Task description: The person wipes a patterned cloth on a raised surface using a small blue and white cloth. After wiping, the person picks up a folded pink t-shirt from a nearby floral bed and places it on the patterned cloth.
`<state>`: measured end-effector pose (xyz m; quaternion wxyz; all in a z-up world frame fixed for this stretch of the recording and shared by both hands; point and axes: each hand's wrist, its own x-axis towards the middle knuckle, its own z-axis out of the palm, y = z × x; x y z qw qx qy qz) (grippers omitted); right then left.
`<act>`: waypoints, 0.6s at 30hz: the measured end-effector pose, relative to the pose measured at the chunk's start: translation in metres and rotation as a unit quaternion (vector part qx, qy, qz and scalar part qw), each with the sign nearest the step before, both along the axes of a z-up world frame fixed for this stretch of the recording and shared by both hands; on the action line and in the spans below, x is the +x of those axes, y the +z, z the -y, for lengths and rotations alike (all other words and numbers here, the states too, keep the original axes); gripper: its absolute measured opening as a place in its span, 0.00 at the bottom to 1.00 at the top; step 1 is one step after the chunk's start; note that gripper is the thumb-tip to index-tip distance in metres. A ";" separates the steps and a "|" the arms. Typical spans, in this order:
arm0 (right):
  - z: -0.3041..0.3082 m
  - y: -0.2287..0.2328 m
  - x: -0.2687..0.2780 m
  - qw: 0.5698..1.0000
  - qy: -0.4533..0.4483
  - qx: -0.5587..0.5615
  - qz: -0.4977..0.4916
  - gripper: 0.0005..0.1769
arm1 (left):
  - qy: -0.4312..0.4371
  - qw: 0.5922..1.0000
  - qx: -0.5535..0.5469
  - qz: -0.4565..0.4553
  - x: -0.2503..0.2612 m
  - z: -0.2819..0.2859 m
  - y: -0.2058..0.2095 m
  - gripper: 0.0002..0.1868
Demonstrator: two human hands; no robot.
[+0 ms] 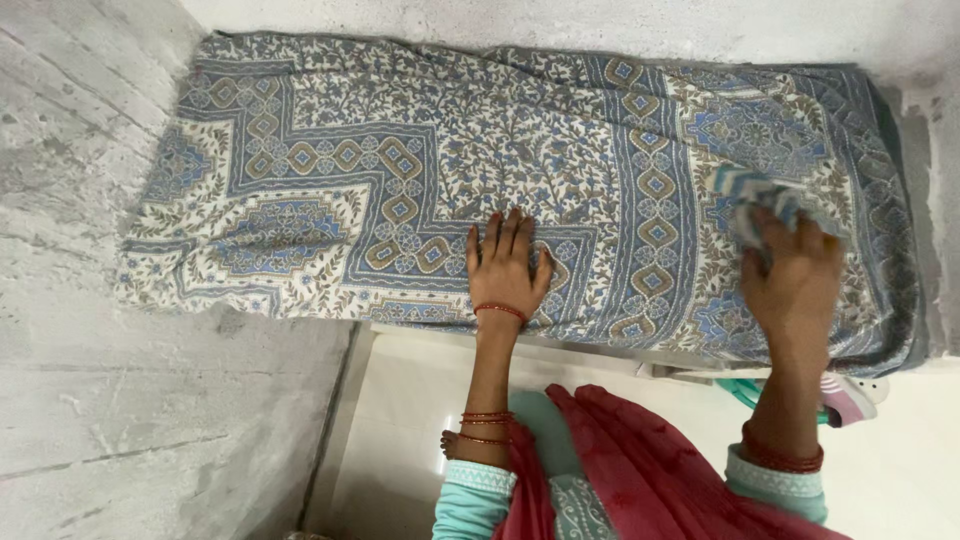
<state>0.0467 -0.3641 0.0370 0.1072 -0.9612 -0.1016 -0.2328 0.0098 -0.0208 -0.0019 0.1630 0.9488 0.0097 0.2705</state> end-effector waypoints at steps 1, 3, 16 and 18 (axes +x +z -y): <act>-0.009 -0.004 -0.003 0.996 0.087 0.012 -0.003 0.25 | 0.000 1.000 -0.004 0.000 -0.001 0.000 -0.001 0.27; -0.025 -0.013 -0.009 0.980 0.191 0.050 -0.022 0.27 | -0.002 1.000 -0.010 -0.001 -0.002 0.000 -0.002 0.27; 0.026 -0.004 -0.066 0.994 -0.108 -0.001 -0.031 0.23 | -0.012 1.000 0.007 -0.008 -0.001 -0.002 -0.002 0.27; 0.010 -0.010 -0.067 0.994 -0.104 -0.037 0.017 0.24 | -0.010 1.000 0.004 -0.016 -0.001 -0.001 -0.002 0.27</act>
